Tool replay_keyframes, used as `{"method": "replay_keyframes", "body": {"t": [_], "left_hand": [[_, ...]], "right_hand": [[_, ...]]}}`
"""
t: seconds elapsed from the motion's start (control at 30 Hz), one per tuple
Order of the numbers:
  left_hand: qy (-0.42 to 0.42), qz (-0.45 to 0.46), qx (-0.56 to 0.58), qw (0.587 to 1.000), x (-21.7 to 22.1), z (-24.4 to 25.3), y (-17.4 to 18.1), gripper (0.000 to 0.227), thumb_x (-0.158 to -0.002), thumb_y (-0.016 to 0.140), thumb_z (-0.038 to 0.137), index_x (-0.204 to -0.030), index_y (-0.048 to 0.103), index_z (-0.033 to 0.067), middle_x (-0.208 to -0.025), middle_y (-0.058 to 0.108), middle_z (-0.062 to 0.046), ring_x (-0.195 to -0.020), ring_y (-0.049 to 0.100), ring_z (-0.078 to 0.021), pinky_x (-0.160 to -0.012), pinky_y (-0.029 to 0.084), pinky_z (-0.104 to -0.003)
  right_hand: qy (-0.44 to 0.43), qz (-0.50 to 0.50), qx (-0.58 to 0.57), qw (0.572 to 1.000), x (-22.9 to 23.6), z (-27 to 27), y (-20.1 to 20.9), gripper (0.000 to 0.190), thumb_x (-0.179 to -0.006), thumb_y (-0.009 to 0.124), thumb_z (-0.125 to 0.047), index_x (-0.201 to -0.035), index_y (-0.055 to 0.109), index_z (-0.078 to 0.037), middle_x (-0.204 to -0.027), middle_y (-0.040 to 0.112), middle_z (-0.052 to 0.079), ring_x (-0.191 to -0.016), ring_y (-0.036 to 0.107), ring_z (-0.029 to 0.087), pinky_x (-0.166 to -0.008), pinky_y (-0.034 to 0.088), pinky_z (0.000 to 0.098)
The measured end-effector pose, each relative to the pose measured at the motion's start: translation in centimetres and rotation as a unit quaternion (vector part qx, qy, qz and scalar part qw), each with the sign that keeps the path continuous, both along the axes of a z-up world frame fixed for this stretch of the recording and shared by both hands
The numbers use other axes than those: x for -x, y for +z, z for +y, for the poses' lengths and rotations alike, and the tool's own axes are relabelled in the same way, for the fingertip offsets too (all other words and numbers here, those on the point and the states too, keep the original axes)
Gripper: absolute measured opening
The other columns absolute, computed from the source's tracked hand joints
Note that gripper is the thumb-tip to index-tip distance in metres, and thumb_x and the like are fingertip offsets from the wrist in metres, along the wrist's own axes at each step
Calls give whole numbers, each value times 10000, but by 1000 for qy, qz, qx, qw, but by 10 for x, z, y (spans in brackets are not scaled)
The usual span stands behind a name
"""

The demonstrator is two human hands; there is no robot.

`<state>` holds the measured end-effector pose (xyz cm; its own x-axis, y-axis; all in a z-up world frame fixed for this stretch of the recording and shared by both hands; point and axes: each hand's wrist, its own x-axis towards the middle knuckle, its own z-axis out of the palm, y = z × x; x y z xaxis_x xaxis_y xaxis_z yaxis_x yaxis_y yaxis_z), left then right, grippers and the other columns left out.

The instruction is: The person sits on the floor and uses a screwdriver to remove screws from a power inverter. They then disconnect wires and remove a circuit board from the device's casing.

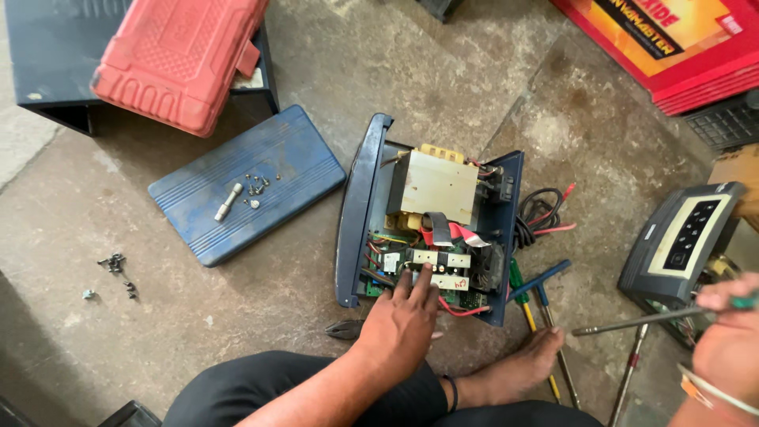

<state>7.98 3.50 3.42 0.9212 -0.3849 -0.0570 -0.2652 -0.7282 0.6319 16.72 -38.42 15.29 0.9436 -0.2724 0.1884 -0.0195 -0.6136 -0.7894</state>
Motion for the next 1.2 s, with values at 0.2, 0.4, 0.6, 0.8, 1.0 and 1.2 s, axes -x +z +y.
{"method": "replay_keyframes", "body": {"t": [0.2,0.4,0.6,0.8,1.0,1.2], "left_hand": [[-18,39,-5,999,2,1,-3,761,-818,737,329,-1432,476,-37,-1591,308,-261,-1410,381,-446,-1009,445,-494],[-1,4,-13,1000,11,-3,-13,694,-866,700,342,-1405,508,-50,-1575,346,-264,-1383,419,-442,-938,468,-493],[4,11,-25,1000,11,-3,-18,493,-957,595,250,-1367,568,-22,-1607,359,-248,-1407,435,-422,-931,479,-471],[1,9,-65,998,12,-7,-18,601,-908,583,233,-1437,503,-41,-1602,323,-253,-1411,397,-411,-947,464,-469],[-17,32,-58,998,12,-5,-14,643,-891,600,254,-1453,482,-37,-1619,275,-260,-1424,361,-421,-968,447,-486],[-22,39,-50,998,12,-2,-13,634,-893,611,257,-1446,493,-31,-1631,263,-262,-1434,356,-425,-973,445,-490]], "right_hand": [[93,-52,-162,981,17,55,30,551,-1007,536,-531,-999,540,19,-701,535,88,-599,462,159,-589,371,331],[247,-57,-313,915,18,140,45,729,-947,449,-689,-858,527,30,-635,481,88,-547,378,156,-561,312,330],[346,-48,-395,850,-6,212,33,917,-887,361,-848,-716,514,41,-570,427,88,-495,295,152,-533,253,329],[356,-25,-425,832,-22,235,5,1054,-818,287,-969,-652,510,47,-510,401,87,-479,256,158,-507,233,328],[318,-23,-367,874,-34,255,-18,935,-802,305,-914,-642,472,-8,-453,367,58,-412,265,151,-452,233,313],[368,-30,-353,860,-38,262,-23,935,-906,310,-886,-662,497,-4,-508,348,25,-454,296,131,-495,258,306]]}}
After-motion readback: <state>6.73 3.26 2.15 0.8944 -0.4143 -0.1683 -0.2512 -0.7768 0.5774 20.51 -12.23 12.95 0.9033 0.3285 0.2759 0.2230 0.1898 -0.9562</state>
